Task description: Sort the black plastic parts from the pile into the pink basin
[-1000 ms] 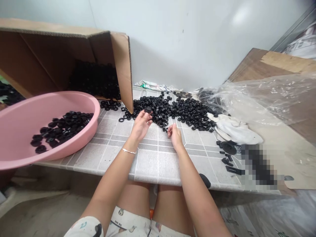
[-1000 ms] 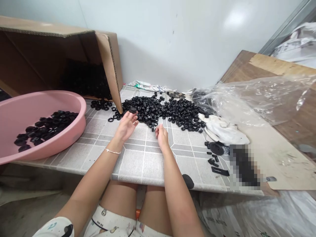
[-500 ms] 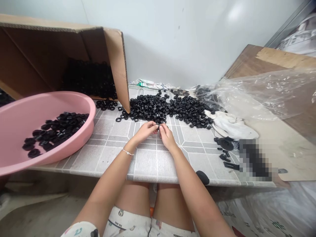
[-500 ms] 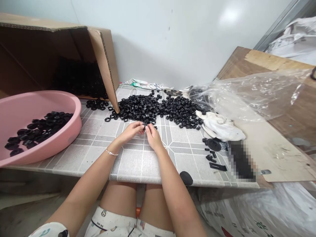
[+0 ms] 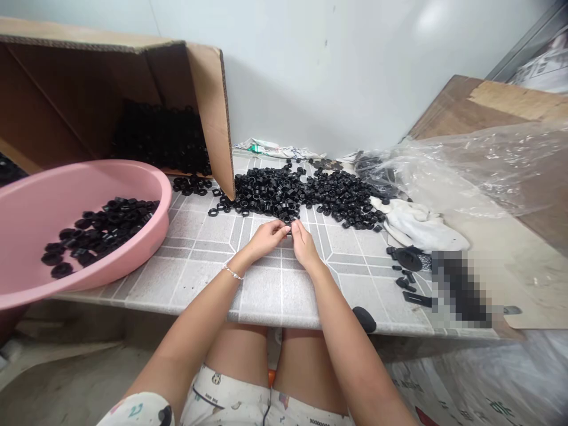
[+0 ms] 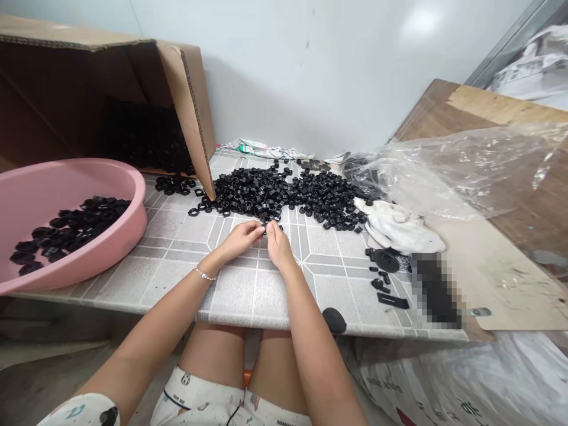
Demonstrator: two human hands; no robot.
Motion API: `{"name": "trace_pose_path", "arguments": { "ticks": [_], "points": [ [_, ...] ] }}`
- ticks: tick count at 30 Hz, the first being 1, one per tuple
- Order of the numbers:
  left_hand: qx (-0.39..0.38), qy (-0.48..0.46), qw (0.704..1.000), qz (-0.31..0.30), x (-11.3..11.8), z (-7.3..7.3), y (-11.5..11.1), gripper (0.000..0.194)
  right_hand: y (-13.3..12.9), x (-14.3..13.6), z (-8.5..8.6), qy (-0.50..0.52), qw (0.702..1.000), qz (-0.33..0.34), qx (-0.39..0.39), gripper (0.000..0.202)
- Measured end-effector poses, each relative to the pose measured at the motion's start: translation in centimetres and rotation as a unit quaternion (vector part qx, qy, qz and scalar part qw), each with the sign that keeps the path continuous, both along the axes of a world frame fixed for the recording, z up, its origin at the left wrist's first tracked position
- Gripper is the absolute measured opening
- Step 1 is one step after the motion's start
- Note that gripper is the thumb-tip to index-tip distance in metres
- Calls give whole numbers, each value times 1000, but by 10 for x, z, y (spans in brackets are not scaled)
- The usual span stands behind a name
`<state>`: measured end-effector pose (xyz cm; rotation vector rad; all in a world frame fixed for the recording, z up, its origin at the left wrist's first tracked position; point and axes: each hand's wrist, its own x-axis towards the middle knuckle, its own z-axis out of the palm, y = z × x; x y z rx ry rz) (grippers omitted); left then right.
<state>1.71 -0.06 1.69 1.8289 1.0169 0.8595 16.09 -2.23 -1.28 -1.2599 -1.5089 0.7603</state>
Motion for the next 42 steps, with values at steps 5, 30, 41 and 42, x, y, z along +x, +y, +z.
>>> {"name": "trace_pose_path", "arguments": {
  "ticks": [5,30,41,42],
  "points": [
    [67,19,997,45,9,-1,-5,24,2,-1,-2,53,999,-10,-11,43],
    [43,-739,652,167,-114,57,16,28,7,-2,-12,100,989,41,-97,61],
    [-89,-311,945,52,-28,16,19,27,17,25,-5,-33,954,-289,65,24],
    [-52,-207,976,48,-15,7,16,22,18,29,-7,-42,947,-314,54,26]
  ]
}}
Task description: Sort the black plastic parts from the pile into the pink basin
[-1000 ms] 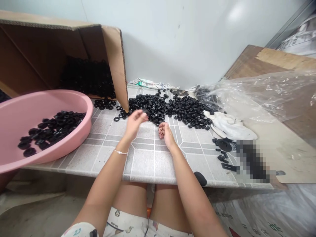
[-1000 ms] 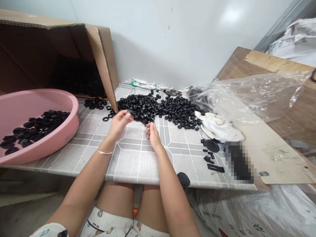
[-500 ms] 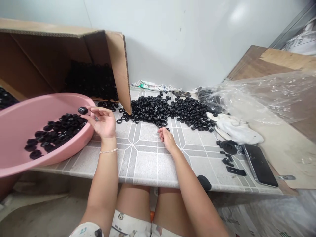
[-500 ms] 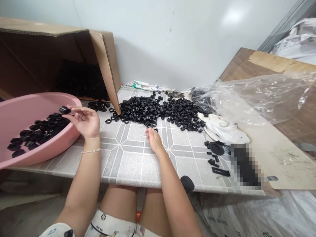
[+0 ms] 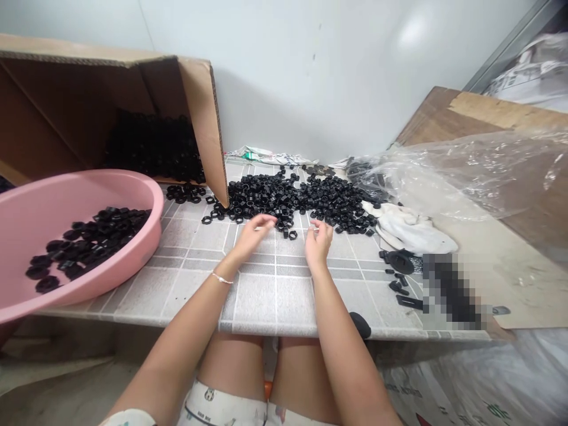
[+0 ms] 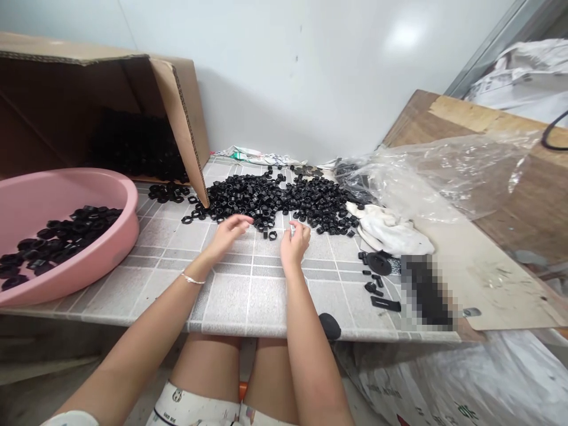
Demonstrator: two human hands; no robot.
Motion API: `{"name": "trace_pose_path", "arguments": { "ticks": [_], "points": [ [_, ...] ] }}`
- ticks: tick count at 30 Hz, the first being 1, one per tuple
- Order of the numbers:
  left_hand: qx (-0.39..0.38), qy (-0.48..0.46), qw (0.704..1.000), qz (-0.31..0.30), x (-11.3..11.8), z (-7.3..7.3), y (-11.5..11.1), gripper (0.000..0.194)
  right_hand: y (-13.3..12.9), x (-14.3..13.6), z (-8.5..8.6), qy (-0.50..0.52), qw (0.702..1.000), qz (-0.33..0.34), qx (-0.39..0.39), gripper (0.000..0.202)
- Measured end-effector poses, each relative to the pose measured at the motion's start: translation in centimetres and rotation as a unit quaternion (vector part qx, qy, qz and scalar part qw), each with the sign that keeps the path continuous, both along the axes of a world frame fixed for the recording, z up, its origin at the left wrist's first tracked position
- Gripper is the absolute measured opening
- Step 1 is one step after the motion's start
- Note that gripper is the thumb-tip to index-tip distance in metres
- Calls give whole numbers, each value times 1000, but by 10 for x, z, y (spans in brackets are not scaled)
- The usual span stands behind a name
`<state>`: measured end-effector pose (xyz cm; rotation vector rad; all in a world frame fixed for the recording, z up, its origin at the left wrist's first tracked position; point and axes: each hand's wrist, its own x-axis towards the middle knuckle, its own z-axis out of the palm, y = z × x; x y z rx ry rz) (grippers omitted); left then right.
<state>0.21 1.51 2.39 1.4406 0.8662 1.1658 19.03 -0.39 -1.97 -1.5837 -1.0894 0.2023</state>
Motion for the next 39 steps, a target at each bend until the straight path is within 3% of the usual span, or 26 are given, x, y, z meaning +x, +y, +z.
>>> {"name": "trace_pose_path", "arguments": {
  "ticks": [2,4,6,9,12,15,25,28,33,36,39],
  "points": [
    [75,152,986,1,22,-18,-5,24,1,9,-5,-15,998,-48,-34,32],
    [153,241,958,1,34,-31,-8,38,2,17,-9,-53,992,-88,-67,37],
    [203,302,932,-3,37,-37,-9,44,5,24,-12,-107,983,-120,-95,40],
    [232,363,902,-8,35,-39,-9,39,17,30,-14,-192,967,-120,-117,46],
    [247,377,893,1,33,-39,-9,35,35,35,-13,-252,957,-98,-107,46],
    [244,359,901,15,33,-42,-9,30,44,37,-11,-255,953,-118,-112,33],
    [174,293,940,35,34,-42,-8,17,36,34,-10,-307,937,-75,-145,16],
    [174,278,944,37,34,-41,-8,17,41,32,-5,-271,954,-49,-118,10],
    [144,229,961,57,34,-43,-4,19,51,16,18,-85,991,105,8,6],
    [88,145,983,64,34,-45,1,32,46,-2,26,49,985,162,16,15],
    [16,66,995,71,33,-47,3,38,31,-17,21,171,956,240,-12,18]
  ]
}}
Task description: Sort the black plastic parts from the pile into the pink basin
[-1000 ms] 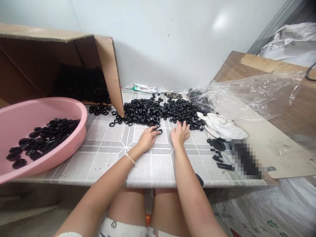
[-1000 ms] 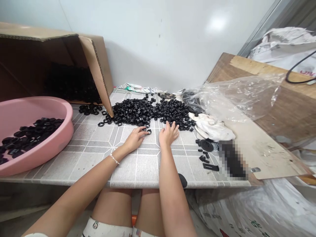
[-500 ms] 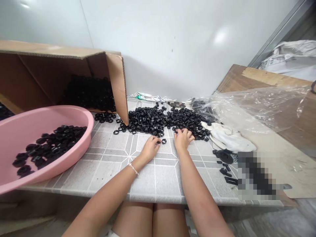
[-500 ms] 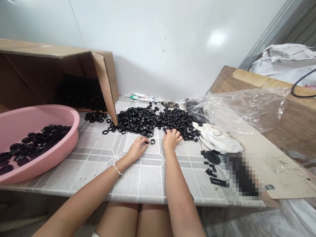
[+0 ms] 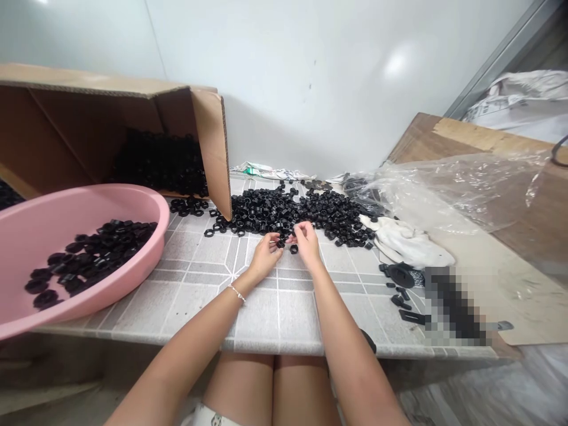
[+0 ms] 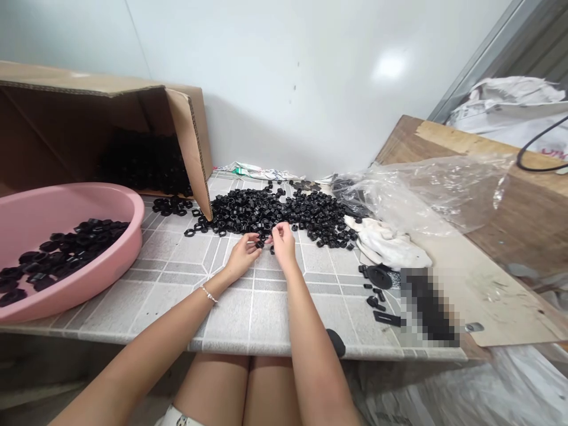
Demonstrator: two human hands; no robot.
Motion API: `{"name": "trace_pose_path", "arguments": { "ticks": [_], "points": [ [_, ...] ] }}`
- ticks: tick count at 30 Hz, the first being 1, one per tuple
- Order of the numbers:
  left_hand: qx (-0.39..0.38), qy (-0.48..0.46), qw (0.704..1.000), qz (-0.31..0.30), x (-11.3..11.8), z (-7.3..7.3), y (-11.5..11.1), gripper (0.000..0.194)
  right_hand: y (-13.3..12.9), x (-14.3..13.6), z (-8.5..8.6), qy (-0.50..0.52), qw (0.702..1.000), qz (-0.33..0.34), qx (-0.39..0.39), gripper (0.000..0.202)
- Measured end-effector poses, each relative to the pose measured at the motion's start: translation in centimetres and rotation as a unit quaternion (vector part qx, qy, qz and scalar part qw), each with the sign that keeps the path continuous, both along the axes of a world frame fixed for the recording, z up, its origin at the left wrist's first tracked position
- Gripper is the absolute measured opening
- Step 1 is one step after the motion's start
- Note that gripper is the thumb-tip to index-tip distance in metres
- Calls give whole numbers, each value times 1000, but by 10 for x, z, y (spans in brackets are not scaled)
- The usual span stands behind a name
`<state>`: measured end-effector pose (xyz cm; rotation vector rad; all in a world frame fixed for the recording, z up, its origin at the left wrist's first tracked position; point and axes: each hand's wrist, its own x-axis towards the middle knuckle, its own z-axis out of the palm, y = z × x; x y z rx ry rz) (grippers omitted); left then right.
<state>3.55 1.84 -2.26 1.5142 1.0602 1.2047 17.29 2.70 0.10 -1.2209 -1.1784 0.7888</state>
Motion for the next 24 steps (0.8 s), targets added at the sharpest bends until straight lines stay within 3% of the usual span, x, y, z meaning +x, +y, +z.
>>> {"name": "trace_pose_path", "arguments": {
  "ticks": [5,10,13,17,20,24],
  "points": [
    [-3,-30,1000,-1,0,4,-3,33,-23,-8,-12,-19,999,45,-1,29],
    [10,3,999,32,-2,11,-5,24,-24,-6,-12,-8,998,40,41,37],
    [12,8,999,32,-3,12,-8,20,-21,-6,-14,16,999,36,28,36],
    [-5,-26,1000,10,-3,12,-12,20,-21,-5,-16,33,996,89,1,27],
    [-12,-49,999,6,-3,14,-13,20,-23,-4,-13,72,989,128,-26,30],
    [-32,-48,998,4,-6,18,-12,22,-25,-1,-11,104,986,127,-39,34]
  ]
}}
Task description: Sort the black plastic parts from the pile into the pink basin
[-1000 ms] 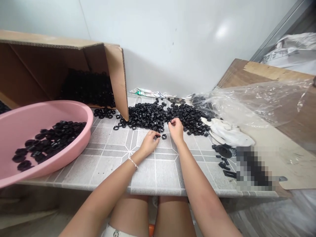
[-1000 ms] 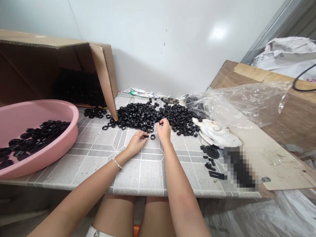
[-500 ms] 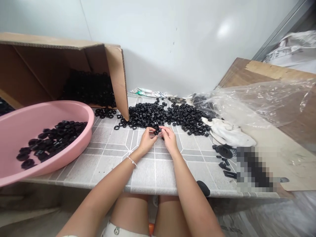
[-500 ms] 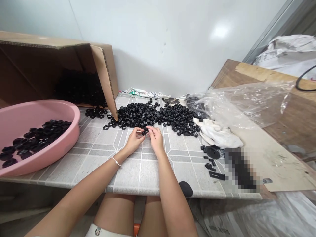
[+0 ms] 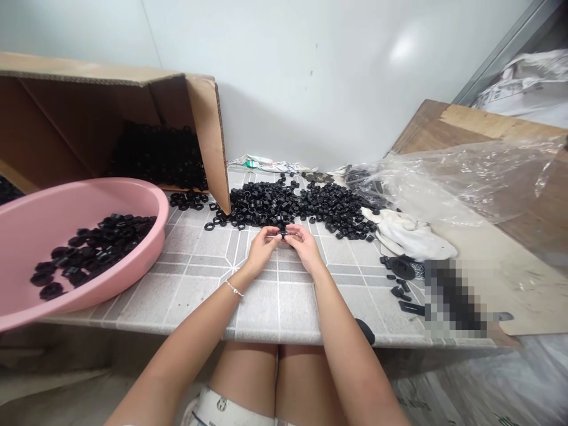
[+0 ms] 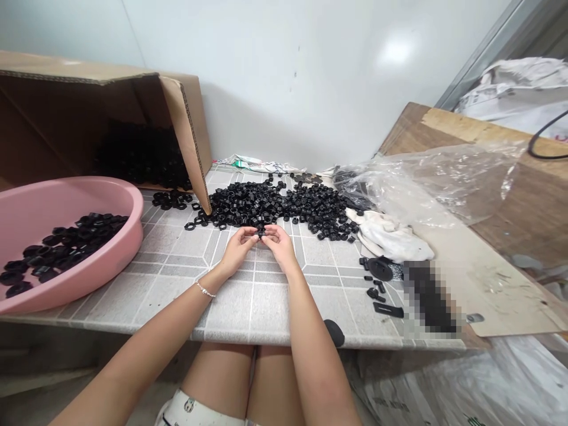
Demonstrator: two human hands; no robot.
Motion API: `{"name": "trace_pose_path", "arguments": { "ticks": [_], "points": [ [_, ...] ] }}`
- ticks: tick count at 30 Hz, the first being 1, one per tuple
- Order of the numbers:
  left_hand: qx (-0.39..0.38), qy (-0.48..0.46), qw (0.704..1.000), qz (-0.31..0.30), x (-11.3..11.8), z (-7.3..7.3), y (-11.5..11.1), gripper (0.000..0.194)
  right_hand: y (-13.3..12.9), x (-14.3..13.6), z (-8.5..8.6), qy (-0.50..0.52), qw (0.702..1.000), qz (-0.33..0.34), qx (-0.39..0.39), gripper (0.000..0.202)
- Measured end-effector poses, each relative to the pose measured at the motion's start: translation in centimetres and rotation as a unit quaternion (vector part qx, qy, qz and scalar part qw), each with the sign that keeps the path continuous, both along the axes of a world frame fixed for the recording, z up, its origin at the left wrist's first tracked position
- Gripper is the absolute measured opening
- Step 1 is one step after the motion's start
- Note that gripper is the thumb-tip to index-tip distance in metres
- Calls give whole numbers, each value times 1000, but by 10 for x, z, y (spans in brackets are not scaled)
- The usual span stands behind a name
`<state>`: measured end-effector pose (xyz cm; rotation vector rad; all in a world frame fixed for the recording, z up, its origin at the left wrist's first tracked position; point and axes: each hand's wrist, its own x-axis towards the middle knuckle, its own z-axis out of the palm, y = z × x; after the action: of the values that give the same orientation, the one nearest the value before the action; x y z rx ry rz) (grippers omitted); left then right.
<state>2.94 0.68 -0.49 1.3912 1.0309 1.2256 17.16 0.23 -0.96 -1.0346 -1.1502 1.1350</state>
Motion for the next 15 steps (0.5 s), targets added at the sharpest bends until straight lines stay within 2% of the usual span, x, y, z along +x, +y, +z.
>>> {"name": "trace_pose_path", "arguments": {
  "ticks": [8,15],
  "points": [
    [-15,-28,1000,-4,-4,0,2,22,-1,3,-1,-4,1000,12,0,29],
    [1,0,1000,-18,-4,1,3,24,1,4,-1,-5,1000,8,-7,32]
  ]
}}
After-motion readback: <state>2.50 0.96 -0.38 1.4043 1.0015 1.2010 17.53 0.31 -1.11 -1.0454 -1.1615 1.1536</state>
